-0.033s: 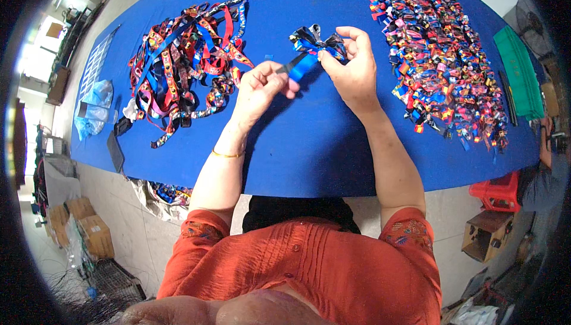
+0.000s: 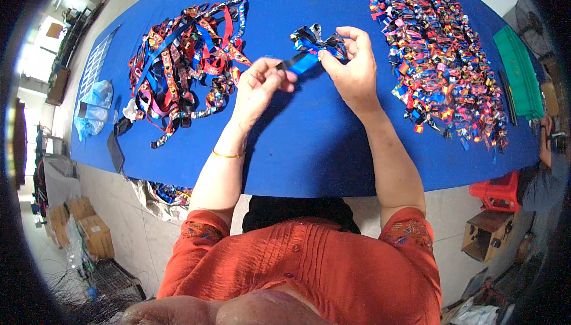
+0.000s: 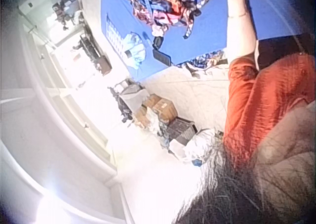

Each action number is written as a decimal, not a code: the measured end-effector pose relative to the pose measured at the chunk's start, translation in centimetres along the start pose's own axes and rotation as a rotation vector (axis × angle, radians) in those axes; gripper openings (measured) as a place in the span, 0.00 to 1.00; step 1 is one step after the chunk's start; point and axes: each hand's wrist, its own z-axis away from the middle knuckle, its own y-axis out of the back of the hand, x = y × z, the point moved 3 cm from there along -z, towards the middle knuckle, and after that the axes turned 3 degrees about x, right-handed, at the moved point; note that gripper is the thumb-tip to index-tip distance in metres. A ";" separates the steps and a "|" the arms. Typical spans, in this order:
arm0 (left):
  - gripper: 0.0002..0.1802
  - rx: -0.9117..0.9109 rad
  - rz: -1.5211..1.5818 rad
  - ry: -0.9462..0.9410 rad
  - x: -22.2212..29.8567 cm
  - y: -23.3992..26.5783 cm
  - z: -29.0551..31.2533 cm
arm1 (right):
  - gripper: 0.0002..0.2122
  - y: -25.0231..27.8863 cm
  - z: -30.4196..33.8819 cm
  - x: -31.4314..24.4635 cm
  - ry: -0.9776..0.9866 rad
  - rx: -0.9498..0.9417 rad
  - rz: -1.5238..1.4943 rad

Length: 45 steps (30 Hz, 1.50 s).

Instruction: Inspecting and sorting lanyards at a production workbench.

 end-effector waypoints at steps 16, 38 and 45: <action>0.22 -0.054 -0.146 -0.060 0.3 0.0 0.1 | 0.24 -1.8 1.2 -0.2 -0.198 -0.253 -0.202; 0.18 -0.054 -0.050 0.018 0.1 -0.1 0.1 | 0.22 -2.3 1.5 0.5 -0.195 -0.289 -0.207; 0.14 -0.162 0.243 0.167 -0.2 -0.1 -0.3 | 0.21 -2.4 1.6 -0.1 -0.133 -0.314 -0.225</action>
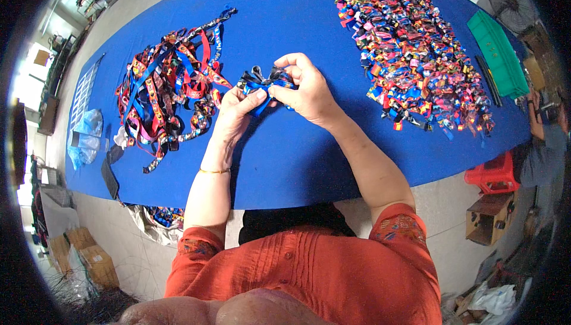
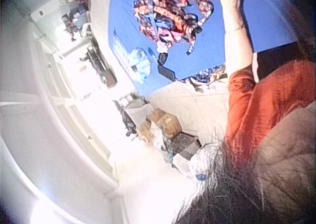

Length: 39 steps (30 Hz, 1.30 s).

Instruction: Inspecting and sorting lanyards at a production workbench.

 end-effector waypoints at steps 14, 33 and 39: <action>0.16 0.108 -0.112 -0.215 -0.1 -0.5 0.2 | 0.18 0.1 0.0 0.0 -0.017 0.001 0.043; 0.11 0.129 -0.230 -0.254 0.3 -0.3 0.7 | 0.20 0.6 0.0 -0.1 0.001 -0.107 0.099; 0.11 0.118 -0.372 -0.289 -0.1 -0.1 0.5 | 0.13 1.2 0.1 -1.2 -0.123 -0.187 0.344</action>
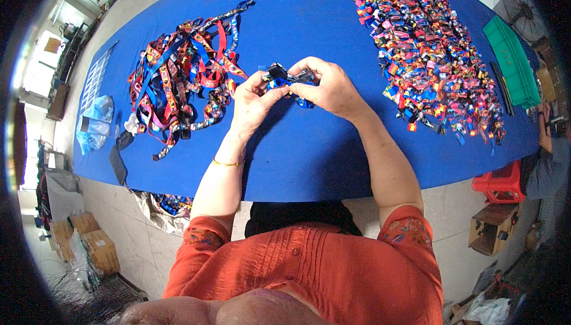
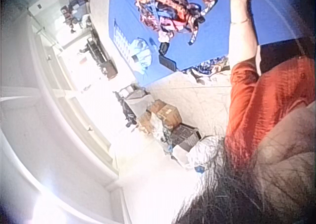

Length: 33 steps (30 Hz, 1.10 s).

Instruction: Inspecting and sorting lanyards at a production workbench.

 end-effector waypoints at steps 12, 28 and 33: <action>0.07 -0.019 -0.037 0.021 0.7 0.1 -0.2 | 0.13 1.6 0.4 -1.1 -0.044 0.091 0.041; 0.07 0.033 -0.636 0.061 1.4 -0.1 10.3 | 0.14 6.1 7.7 -3.3 -0.047 0.112 0.090; 0.05 -0.007 -0.684 -0.288 -0.2 -0.5 14.1 | 0.13 3.5 9.7 -3.9 -0.098 -0.068 -0.021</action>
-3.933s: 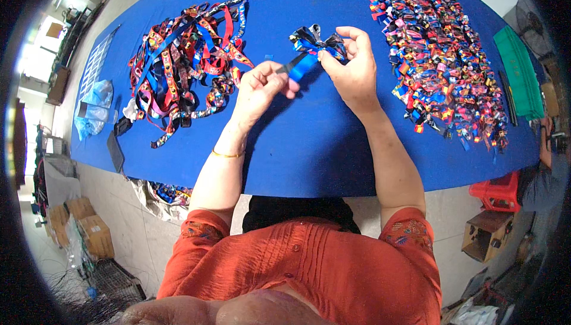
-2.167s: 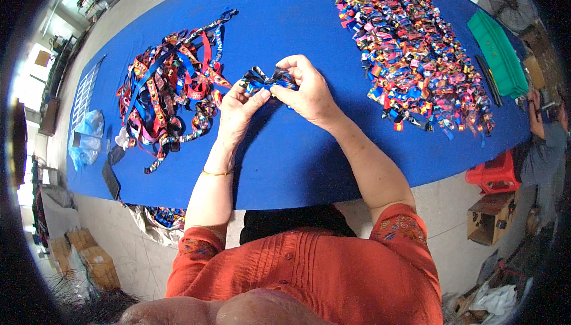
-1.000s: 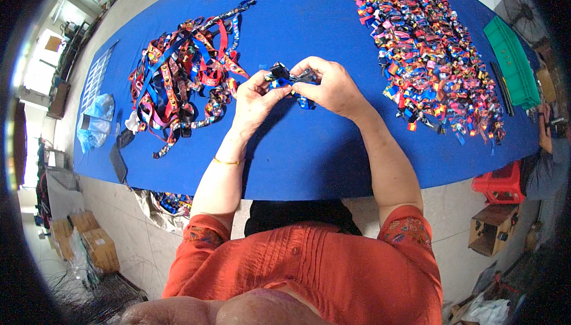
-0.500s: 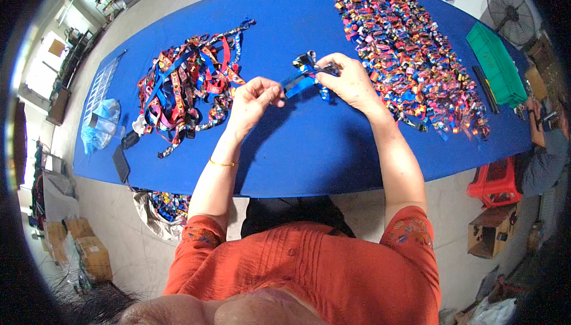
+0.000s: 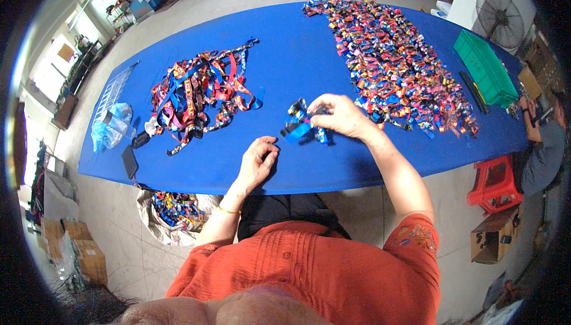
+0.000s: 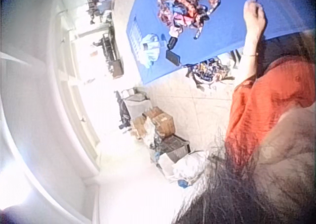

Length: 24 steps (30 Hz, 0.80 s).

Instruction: Inspecting and sorting lanyards at a production workbench.

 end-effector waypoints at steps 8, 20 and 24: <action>0.05 -0.011 -0.012 0.028 -0.1 -0.1 0.1 | 0.13 -0.2 -1.0 4.5 -0.056 0.007 0.086; 0.05 -0.017 -0.061 -0.022 -0.1 -0.1 0.1 | 0.13 0.8 -3.6 7.5 0.040 0.158 0.417; 0.11 -0.019 -0.104 -0.084 0.0 -0.1 0.2 | 0.14 0.4 -3.6 7.2 0.017 0.140 0.323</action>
